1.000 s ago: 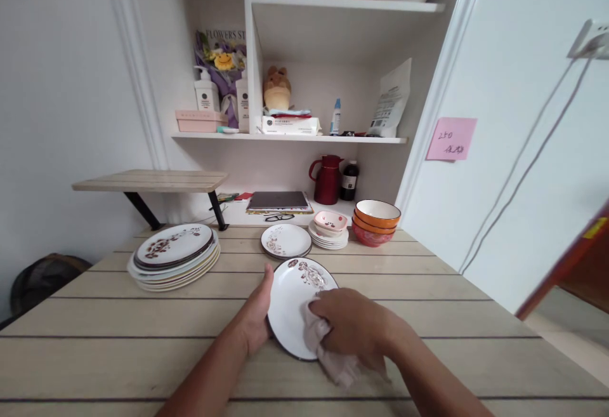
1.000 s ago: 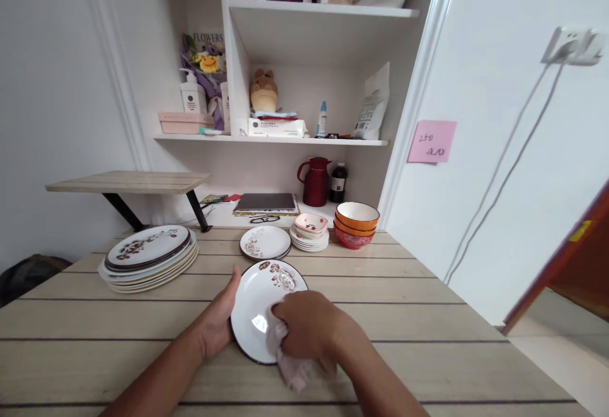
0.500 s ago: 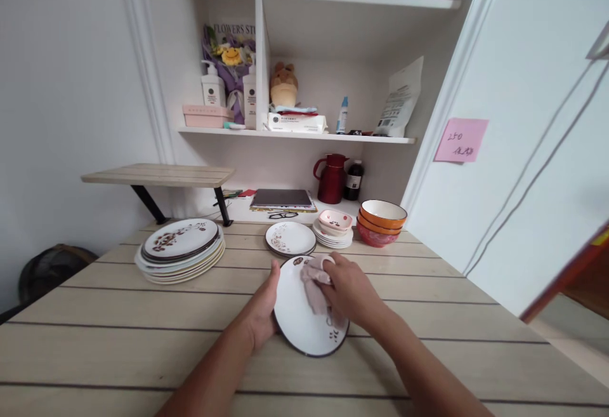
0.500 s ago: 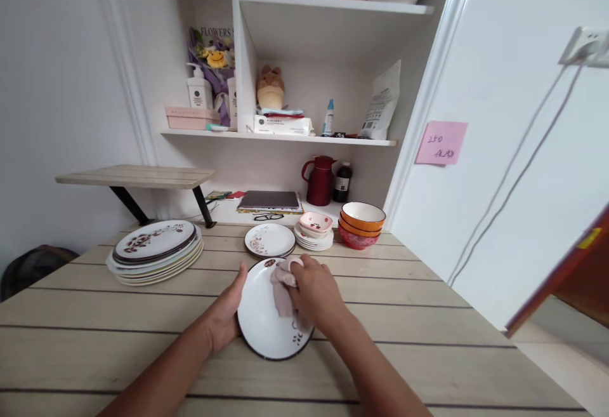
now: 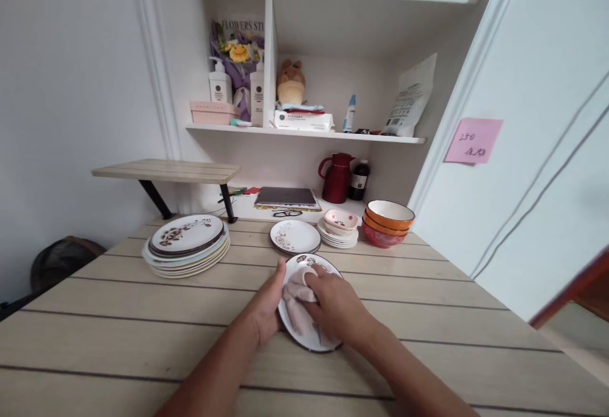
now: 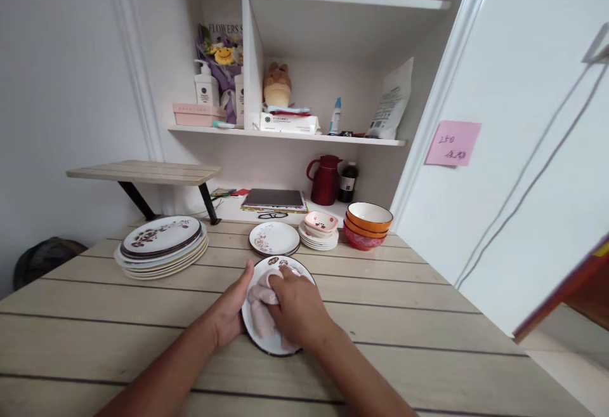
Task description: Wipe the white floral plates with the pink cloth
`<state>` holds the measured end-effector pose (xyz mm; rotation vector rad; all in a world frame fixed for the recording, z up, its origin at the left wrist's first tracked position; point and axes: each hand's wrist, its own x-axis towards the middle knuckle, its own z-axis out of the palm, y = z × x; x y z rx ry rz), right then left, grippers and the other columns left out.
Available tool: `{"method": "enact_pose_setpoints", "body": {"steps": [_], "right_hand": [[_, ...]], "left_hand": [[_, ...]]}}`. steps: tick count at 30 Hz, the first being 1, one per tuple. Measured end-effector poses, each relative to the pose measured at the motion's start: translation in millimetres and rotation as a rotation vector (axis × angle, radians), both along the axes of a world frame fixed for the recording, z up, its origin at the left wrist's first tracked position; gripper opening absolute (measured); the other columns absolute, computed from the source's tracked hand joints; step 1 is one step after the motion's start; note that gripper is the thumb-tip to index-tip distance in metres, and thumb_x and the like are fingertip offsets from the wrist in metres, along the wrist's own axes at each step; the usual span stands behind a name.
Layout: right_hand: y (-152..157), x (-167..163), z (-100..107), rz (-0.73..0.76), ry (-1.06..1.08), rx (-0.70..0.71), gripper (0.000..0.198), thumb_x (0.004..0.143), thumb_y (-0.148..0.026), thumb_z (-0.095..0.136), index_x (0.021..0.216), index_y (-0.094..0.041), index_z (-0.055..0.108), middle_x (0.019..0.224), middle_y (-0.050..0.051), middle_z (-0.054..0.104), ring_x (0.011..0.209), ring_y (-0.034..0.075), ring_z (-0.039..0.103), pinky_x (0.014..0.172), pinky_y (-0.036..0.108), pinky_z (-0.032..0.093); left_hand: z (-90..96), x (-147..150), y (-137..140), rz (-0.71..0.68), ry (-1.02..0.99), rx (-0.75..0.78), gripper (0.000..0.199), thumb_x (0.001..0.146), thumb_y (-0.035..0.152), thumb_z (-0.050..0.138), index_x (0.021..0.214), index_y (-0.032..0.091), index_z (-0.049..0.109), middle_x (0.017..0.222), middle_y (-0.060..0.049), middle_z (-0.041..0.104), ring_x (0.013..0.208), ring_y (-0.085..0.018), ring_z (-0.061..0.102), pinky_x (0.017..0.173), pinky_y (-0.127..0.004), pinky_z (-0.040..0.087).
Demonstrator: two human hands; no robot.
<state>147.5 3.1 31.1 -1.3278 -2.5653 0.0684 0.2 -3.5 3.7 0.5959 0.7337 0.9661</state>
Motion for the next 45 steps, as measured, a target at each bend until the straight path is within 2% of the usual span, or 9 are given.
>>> {"method": "enact_pose_setpoints", "body": {"steps": [4, 8, 13, 18, 22, 28, 32, 40, 45], "right_hand": [[15.0, 17.5, 3.3, -0.155, -0.056, 0.109, 0.021, 0.082, -0.018, 0.048, 0.099, -0.021, 0.060, 0.113, 0.010, 0.058, 0.102, 0.024, 0.054, 0.083, 0.034, 0.032], [13.6, 44.0, 13.2, -0.230, -0.198, 0.070, 0.019, 0.081, -0.017, 0.047, 0.092, -0.021, 0.063, 0.099, 0.010, 0.064, 0.090, 0.025, 0.059, 0.078, 0.037, 0.032], [-5.4, 50.6, 18.4, 0.064, -0.299, -0.188, 0.014, 0.067, -0.022, 0.058, 0.080, -0.023, 0.063, 0.082, 0.004, 0.068, 0.074, 0.022, 0.061, 0.059, 0.028, 0.030], [-15.7, 23.5, 12.5, 0.260, -0.155, -0.225, 0.015, 0.069, -0.026, 0.058, 0.083, -0.022, 0.062, 0.088, 0.003, 0.069, 0.080, 0.020, 0.060, 0.061, 0.026, 0.031], [-10.8, 5.3, 5.6, 0.122, -0.037, -0.181, 0.014, 0.078, -0.026, 0.052, 0.088, -0.021, 0.060, 0.092, 0.004, 0.067, 0.083, 0.019, 0.059, 0.065, 0.026, 0.032], [15.1, 11.4, 2.3, -0.128, -0.059, 0.080, 0.021, 0.083, -0.021, 0.047, 0.099, -0.021, 0.060, 0.109, 0.009, 0.061, 0.098, 0.023, 0.055, 0.079, 0.033, 0.033], [21.4, 31.7, 5.1, -0.242, -0.167, 0.037, 0.023, 0.080, -0.019, 0.047, 0.098, -0.021, 0.062, 0.104, 0.010, 0.063, 0.096, 0.025, 0.057, 0.078, 0.035, 0.033], [-3.5, 31.8, 17.3, -0.009, -0.273, -0.023, 0.017, 0.071, -0.020, 0.053, 0.084, -0.021, 0.063, 0.090, 0.009, 0.067, 0.083, 0.025, 0.061, 0.071, 0.033, 0.036], [-7.5, 12.0, 8.7, 0.083, -0.077, -0.076, 0.022, 0.079, -0.020, 0.046, 0.098, -0.020, 0.055, 0.107, 0.009, 0.062, 0.090, 0.022, 0.060, 0.069, 0.029, 0.037]], "left_hand": [[-0.5, -0.1, -1.0, -0.012, -0.021, 0.000, 0.068, 0.080, 0.065, 0.046, 0.128, 0.017, 0.053, 0.114, -0.014, 0.068, 0.105, -0.028, 0.064, 0.093, -0.040, 0.045], [-2.1, -2.1, -1.2, -0.021, 0.011, 0.001, 0.072, 0.078, 0.067, 0.046, 0.128, 0.016, 0.053, 0.116, -0.015, 0.067, 0.107, -0.028, 0.062, 0.095, -0.040, 0.043], [-2.1, -2.3, -0.7, -0.026, 0.067, -0.016, 0.074, 0.078, 0.070, 0.043, 0.124, 0.013, 0.056, 0.112, -0.016, 0.068, 0.107, -0.029, 0.062, 0.095, -0.041, 0.044], [-1.4, -2.5, 0.6, -0.005, 0.019, 0.019, 0.073, 0.079, 0.068, 0.043, 0.122, 0.011, 0.058, 0.111, -0.016, 0.069, 0.107, -0.029, 0.062, 0.094, -0.039, 0.044], [1.8, -1.8, 0.6, 0.049, 0.021, -0.021, 0.072, 0.078, 0.069, 0.043, 0.121, 0.013, 0.058, 0.113, -0.014, 0.068, 0.106, -0.029, 0.062, 0.091, -0.039, 0.046], [0.1, -0.5, 0.8, 0.031, 0.052, -0.054, 0.075, 0.076, 0.072, 0.043, 0.125, 0.016, 0.055, 0.114, -0.014, 0.068, 0.107, -0.029, 0.062, 0.091, -0.041, 0.045], [-2.1, -2.4, 0.7, -0.002, 0.057, -0.055, 0.078, 0.075, 0.074, 0.041, 0.125, 0.016, 0.054, 0.117, -0.015, 0.066, 0.109, -0.029, 0.061, 0.093, -0.041, 0.044], [2.7, -1.6, -1.4, -0.004, 0.086, -0.063, 0.076, 0.077, 0.073, 0.038, 0.124, 0.017, 0.056, 0.112, -0.013, 0.069, 0.105, -0.028, 0.063, 0.091, -0.039, 0.045], [-0.3, -0.7, 1.7, 0.003, 0.074, -0.049, 0.071, 0.078, 0.070, 0.043, 0.124, 0.017, 0.056, 0.109, -0.012, 0.070, 0.101, -0.027, 0.065, 0.089, -0.038, 0.047]]}}
